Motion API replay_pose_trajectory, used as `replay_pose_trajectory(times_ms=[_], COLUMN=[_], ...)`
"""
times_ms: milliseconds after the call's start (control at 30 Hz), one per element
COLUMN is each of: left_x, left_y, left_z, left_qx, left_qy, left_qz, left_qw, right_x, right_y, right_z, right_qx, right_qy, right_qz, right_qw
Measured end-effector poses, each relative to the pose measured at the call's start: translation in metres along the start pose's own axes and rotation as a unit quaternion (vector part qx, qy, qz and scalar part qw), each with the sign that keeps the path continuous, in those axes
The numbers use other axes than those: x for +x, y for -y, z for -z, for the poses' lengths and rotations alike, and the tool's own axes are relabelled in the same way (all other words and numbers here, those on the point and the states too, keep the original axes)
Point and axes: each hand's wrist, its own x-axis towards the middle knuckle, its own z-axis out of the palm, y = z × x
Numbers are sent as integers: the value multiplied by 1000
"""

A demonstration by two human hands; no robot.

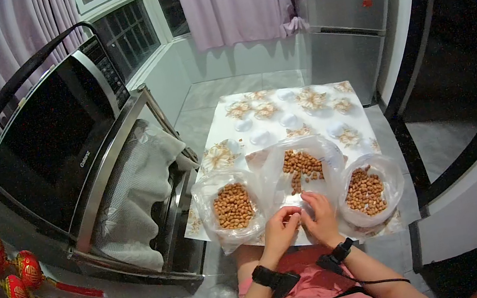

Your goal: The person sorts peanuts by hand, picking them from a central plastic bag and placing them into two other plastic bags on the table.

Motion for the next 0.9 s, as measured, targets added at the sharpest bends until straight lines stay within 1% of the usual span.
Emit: replay_pose_trajectory(times_ms=[33, 67, 133, 167, 200, 233, 267, 333, 467, 533, 567, 633, 667, 733, 767, 833, 900], left_x=[-1, 2, 10, 12, 13, 14, 15, 14, 15, 15, 16, 16, 15, 14, 14, 15, 17], left_y=[-9, -6, 2, 6, 10, 14, 13, 11, 18, 21, 23, 25, 26, 27, 27, 29, 35], left_z=[-4, -6, -9, -10, -11, -11, -12, -12, -15, -16, -16, -14, -14, -13, -14, -16, -17], left_qx=[109, 109, 243, 242, 274, 305, 304, 330, 330, 298, 298, 180, 180, 39, 39, -59, -72], left_qy=[-36, -35, -62, -63, -54, -45, -46, -31, -37, -67, -67, -90, -91, -84, -84, -82, -78], left_qz=[-42, -44, -161, -162, -167, -172, -172, -154, -144, -139, -138, -113, -112, -7, -6, -10, -6], left_qw=[992, 993, 955, 954, 946, 936, 936, 931, 932, 942, 942, 973, 973, 996, 996, 995, 994], right_x=[0, 0, -1, -1, -3, -5, -5, -4, -4, -4, -4, -4, -4, -4, -3, -4, -6], right_y=[0, 0, -2, -3, -6, -10, -12, -9, -4, -4, -5, -3, -2, 3, 4, 4, 2], right_z=[-3, -5, -6, -7, -8, -8, -8, -5, -2, -1, -2, -1, 0, 3, 4, 4, 5], right_qx=[-9, -18, -20, -22, -22, 7, 36, 43, 56, 57, 58, 57, 54, 67, 78, 87, 96], right_qy=[4, 9, 7, 6, 6, -1, -8, -8, -15, -14, -13, -12, -12, 2, 16, 14, 13], right_qz=[3, 7, 7, 6, 7, -4, -15, -24, -30, -32, -33, -23, -13, -25, -36, -35, -32], right_qw=[1000, 1000, 1000, 1000, 1000, 1000, 999, 999, 998, 998, 998, 998, 998, 997, 996, 995, 995])
